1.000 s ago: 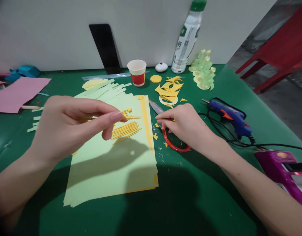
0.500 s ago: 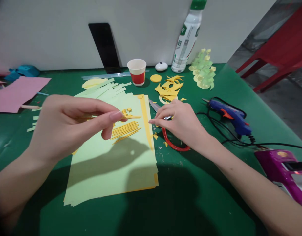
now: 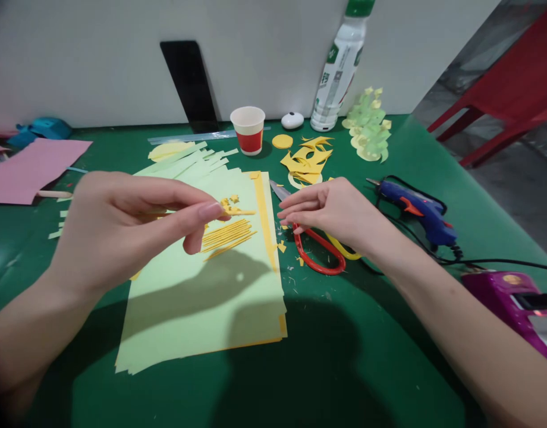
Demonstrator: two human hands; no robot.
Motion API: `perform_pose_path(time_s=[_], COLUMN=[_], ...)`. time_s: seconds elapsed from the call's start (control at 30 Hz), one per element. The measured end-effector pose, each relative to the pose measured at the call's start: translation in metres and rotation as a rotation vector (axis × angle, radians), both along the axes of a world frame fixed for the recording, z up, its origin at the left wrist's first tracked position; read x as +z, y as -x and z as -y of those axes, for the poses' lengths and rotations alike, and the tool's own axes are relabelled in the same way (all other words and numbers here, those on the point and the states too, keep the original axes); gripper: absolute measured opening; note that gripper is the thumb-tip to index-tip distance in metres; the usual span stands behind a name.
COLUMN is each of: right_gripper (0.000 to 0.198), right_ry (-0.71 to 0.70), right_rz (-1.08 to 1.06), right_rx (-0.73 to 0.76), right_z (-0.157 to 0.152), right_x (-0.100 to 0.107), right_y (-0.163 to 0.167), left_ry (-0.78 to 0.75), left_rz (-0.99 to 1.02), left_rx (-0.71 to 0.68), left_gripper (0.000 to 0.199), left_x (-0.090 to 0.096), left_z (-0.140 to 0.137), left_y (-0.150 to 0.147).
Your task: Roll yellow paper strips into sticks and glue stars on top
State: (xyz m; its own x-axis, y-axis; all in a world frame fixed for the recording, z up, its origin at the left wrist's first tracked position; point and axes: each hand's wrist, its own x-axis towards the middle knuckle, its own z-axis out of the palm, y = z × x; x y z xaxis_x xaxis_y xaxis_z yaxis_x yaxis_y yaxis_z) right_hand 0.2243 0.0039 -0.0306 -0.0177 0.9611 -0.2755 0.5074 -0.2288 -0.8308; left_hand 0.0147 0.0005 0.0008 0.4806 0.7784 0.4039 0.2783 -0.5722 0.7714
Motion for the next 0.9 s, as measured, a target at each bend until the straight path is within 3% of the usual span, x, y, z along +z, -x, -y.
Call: perform_pose_path(time_s=[0.13,0.33,0.5,0.7,0.9], right_gripper=[0.016,0.017,0.019,0.009,0.016], right_ry=[-0.082,-0.264,-0.149,-0.045,0.011], right_rz=[0.079,0.313,0.271,0.167,0.067], right_rx=[-0.031,0.039,0.020,0.004,0.016], right_z=[0.0018,-0.0016,-0.0054,-0.0065,-0.0051], right_x=[-0.0003,-0.0044,-0.0052,-0.0036,-0.0057], right_y=[-0.0017,-0.0042,-0.0059,-0.0028,0.0015], left_ry=[0.008,0.020,0.022,0.014,0.031], left_rz=[-0.006,-0.007,-0.006,-0.011,0.001], left_rx=[-0.002,0.001,0.011,0.009,-0.003], left_gripper=[0.022,0.022,0.022,0.022,0.021], left_x=[0.0006,0.0015,0.0010,0.0012,0.0027], left_z=[0.0001,0.0007,0.0014,0.0014,0.0005], left_y=[-0.0001,-0.0002,-0.0002,-0.0005,-0.0015])
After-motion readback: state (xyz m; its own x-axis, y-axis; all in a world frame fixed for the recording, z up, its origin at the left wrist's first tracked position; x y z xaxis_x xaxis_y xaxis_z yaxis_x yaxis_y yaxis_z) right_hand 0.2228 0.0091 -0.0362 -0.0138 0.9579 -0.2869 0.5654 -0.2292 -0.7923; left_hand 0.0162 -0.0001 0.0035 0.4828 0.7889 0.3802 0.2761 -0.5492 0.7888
